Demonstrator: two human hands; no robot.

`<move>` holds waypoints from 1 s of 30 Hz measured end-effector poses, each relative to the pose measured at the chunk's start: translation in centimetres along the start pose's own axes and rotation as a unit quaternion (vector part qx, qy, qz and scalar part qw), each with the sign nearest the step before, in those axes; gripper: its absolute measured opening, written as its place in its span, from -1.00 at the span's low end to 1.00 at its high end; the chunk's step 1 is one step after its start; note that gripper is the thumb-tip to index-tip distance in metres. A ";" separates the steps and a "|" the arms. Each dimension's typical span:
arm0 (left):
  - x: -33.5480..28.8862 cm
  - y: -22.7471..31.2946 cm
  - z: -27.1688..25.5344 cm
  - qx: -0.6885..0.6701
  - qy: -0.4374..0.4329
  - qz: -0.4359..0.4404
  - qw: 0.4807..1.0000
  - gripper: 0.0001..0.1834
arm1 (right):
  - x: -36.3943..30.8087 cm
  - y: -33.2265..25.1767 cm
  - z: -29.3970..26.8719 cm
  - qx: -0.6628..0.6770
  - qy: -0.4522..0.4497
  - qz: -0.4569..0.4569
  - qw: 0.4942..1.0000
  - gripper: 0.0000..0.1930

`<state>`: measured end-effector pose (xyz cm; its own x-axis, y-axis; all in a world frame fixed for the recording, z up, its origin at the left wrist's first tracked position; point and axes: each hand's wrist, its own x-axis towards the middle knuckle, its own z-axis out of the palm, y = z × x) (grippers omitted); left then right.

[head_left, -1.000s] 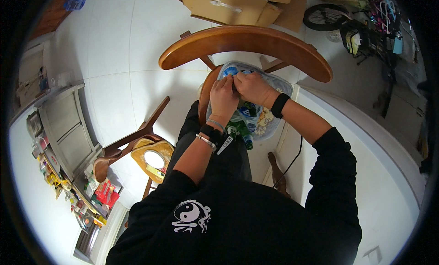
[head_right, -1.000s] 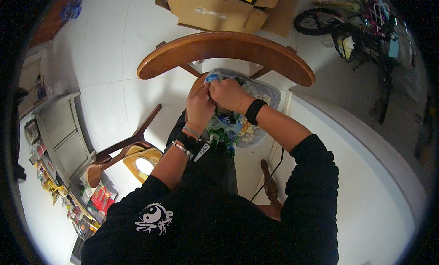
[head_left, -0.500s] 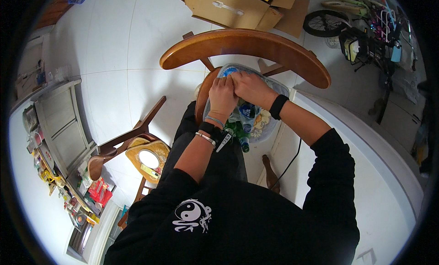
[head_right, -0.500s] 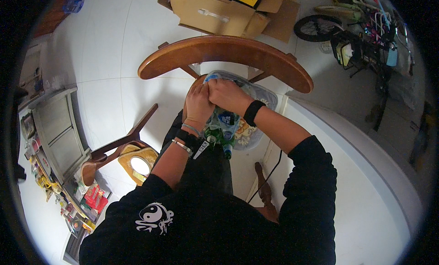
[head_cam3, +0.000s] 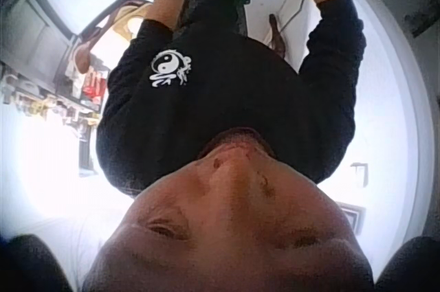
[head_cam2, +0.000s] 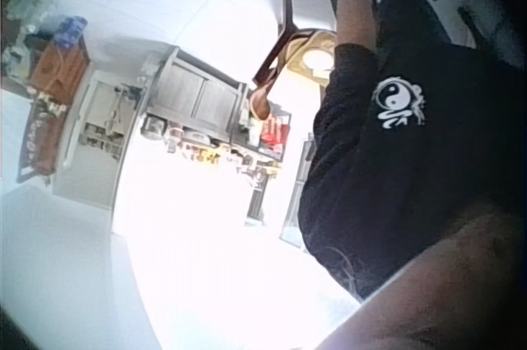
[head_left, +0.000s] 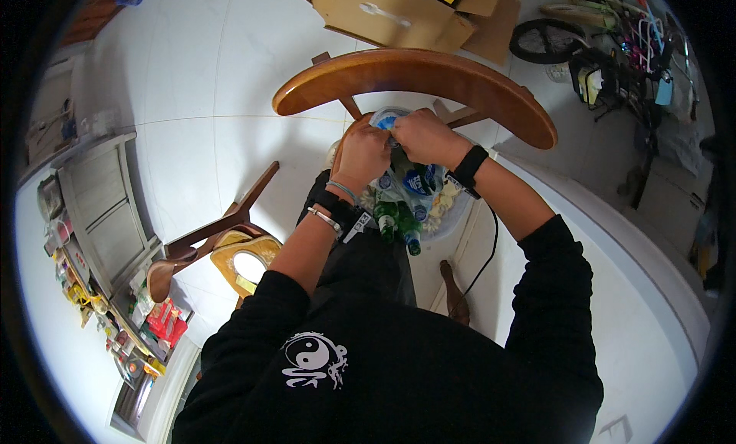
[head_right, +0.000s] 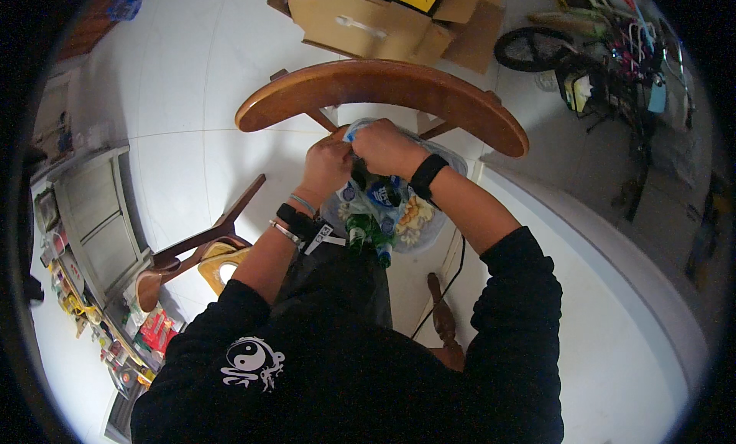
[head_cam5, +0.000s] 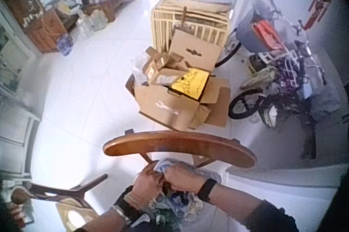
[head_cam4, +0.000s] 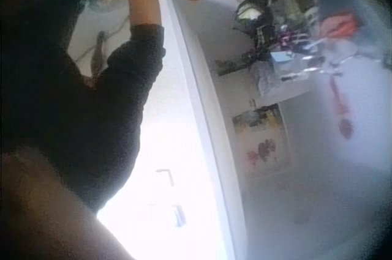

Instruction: The person wipes a cluttered dining table with a cloth, then collects several green glass bottles and places them into a plastic bag on a chair. The person handles the bottles one at a time and adjusts the bag to fit them.

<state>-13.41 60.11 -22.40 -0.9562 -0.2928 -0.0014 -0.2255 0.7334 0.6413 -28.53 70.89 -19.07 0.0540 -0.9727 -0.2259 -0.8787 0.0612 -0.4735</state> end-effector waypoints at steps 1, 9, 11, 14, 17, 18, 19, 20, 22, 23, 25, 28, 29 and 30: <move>0.0 -0.2 -0.3 -0.005 -0.032 -0.013 0.999 -0.91 | 0.0 0.0 0.0 0.011 0.001 0.006 1.000 -0.91; 1.3 -1.3 -2.4 -0.066 -0.116 0.015 0.991 -0.86 | 0.0 0.0 -0.1 0.095 -0.008 0.058 0.994 -0.94; 1.5 -1.4 -2.8 -0.095 -0.123 0.023 0.988 -0.84 | 0.0 0.2 -0.2 0.121 -0.018 0.080 0.989 -0.94; 1.8 -1.2 -3.1 -0.119 -0.159 -0.033 0.980 -0.82 | -0.3 -0.1 -0.1 0.134 -0.007 0.101 0.986 -0.94; 1.7 -1.0 -2.8 -0.153 -0.133 -0.045 0.978 -0.85 | -1.1 -1.3 0.5 0.038 0.061 0.081 0.994 -0.95; 1.7 -1.1 -2.6 -0.145 -0.113 -0.022 0.983 -0.86 | -1.5 -1.9 0.7 -0.021 0.077 0.067 0.995 -0.95; 1.6 -1.1 -2.1 -0.141 -0.094 -0.001 0.986 -0.87 | -1.8 -2.3 1.0 -0.076 0.079 0.050 0.993 -0.95; 1.5 -1.1 -1.7 -0.134 -0.090 0.008 0.987 -0.88 | -2.1 -2.5 1.2 -0.113 0.071 0.039 0.990 -0.94; 1.4 -1.2 -0.8 -0.102 -0.090 0.000 0.991 -0.86 | -2.5 -2.9 1.3 -0.135 0.075 0.028 0.988 -0.92; 1.3 -1.1 -0.5 -0.078 -0.108 -0.021 0.991 -0.85 | -2.6 -2.9 1.3 -0.143 0.064 0.029 0.987 -0.90; 1.0 -0.7 -0.1 -0.128 -0.057 -0.005 0.990 -0.85 | -2.5 -2.7 0.7 -0.135 0.048 0.006 0.990 -0.92; 0.3 0.1 -0.4 -0.164 -0.076 -0.065 0.981 -0.85 | -1.6 -2.4 -0.7 -0.102 -0.028 -0.011 0.994 -0.93; -0.1 0.4 -0.6 -0.171 -0.094 -0.097 0.976 -0.85 | -1.2 -2.4 -1.2 -0.087 -0.054 -0.019 0.995 -0.93; -0.5 0.7 -0.7 -0.192 -0.074 -0.090 0.974 -0.84 | -0.6 -2.3 -1.8 -0.075 -0.075 -0.013 0.994 -0.92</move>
<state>-12.95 60.30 -21.41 -0.9303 -0.2829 -0.2336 -0.3334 0.3863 0.8600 -27.41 70.92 -16.34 0.1374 -0.9286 -0.3447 -0.9366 -0.0085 -0.3504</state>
